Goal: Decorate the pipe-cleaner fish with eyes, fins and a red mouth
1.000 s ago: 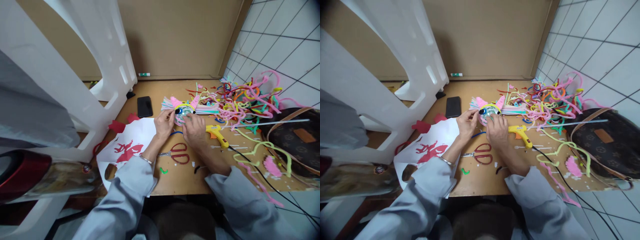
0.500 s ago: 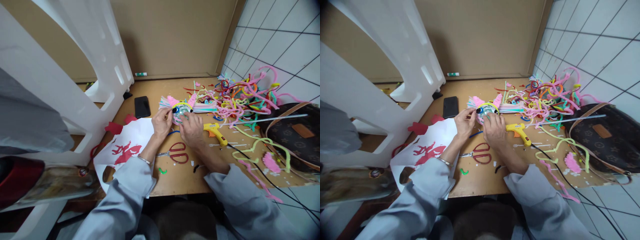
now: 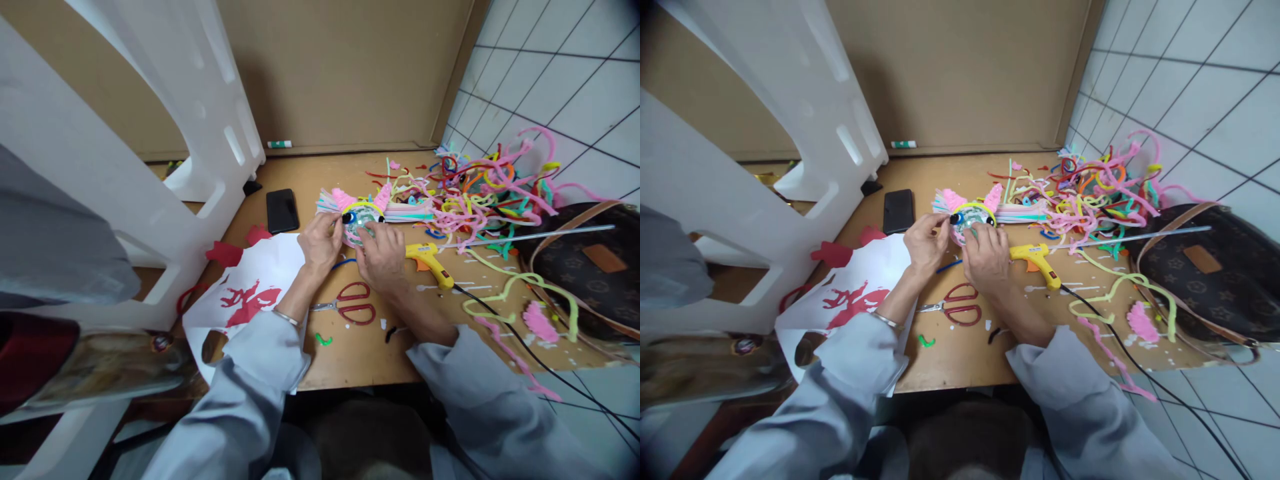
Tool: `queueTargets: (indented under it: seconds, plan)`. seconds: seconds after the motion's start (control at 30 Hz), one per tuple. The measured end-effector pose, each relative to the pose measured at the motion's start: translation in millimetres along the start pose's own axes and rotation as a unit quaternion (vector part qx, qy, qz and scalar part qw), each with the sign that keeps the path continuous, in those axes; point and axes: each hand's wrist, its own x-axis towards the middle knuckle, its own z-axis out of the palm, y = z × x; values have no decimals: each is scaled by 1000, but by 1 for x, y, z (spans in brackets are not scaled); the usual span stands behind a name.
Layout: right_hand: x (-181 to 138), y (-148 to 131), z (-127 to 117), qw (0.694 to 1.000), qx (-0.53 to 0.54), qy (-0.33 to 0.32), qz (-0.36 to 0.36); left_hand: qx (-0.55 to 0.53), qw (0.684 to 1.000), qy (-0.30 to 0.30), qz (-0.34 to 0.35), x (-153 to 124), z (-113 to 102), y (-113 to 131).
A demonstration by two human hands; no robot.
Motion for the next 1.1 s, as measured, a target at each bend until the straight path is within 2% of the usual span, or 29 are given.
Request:
queueTargets:
  seconds: [0.5,0.8,1.1]
  plan:
    - [0,0,-1,1000,9,-16,5,89,994,-41,55,2,-5,2]
    - [0,1,1,1000,-1,5,-8,88,992,-73,44,4,-8,5]
    - [0,0,0,1000,8,-3,-1,71,995,-64,18,7,-9,5]
